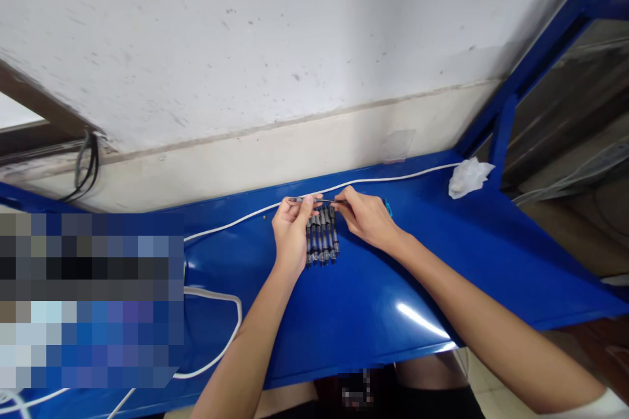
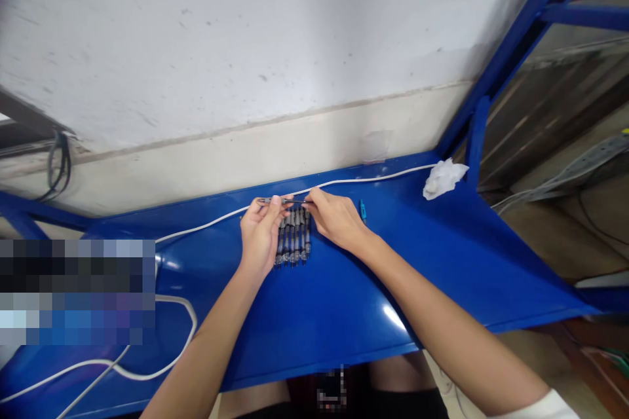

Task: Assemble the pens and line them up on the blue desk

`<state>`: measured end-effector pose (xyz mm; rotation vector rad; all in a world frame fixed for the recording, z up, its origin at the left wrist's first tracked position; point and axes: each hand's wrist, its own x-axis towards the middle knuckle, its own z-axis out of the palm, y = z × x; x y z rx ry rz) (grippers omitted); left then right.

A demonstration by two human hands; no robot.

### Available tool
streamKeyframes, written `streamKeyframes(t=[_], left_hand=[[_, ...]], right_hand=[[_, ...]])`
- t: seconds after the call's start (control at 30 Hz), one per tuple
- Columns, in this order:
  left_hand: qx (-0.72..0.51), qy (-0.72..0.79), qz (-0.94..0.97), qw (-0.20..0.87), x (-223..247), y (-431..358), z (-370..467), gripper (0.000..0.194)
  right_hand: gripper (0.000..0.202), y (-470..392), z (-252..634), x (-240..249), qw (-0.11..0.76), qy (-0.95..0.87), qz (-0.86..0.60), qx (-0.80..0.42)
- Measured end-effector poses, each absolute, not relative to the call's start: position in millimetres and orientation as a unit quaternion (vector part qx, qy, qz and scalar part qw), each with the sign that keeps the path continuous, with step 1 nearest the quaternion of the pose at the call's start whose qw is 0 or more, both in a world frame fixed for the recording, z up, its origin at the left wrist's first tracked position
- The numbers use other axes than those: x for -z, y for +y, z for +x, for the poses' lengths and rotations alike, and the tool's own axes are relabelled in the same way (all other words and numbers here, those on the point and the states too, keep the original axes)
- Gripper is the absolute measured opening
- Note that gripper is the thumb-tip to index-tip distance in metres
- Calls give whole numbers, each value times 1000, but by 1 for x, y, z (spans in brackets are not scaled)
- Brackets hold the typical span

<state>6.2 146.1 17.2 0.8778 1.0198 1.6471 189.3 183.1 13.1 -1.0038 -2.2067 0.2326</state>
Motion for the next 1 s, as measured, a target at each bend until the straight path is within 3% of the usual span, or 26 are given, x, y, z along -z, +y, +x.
streamKeyframes(t=[0.3, 1.0], left_hand=[[-673, 413, 347, 506, -21, 149, 0, 34], [-652, 405, 386, 512, -25, 146, 3, 30]], right_hand=[[32, 184, 190, -20, 333, -859, -383, -67], [21, 182, 189, -16, 362, -840, -386, -121]])
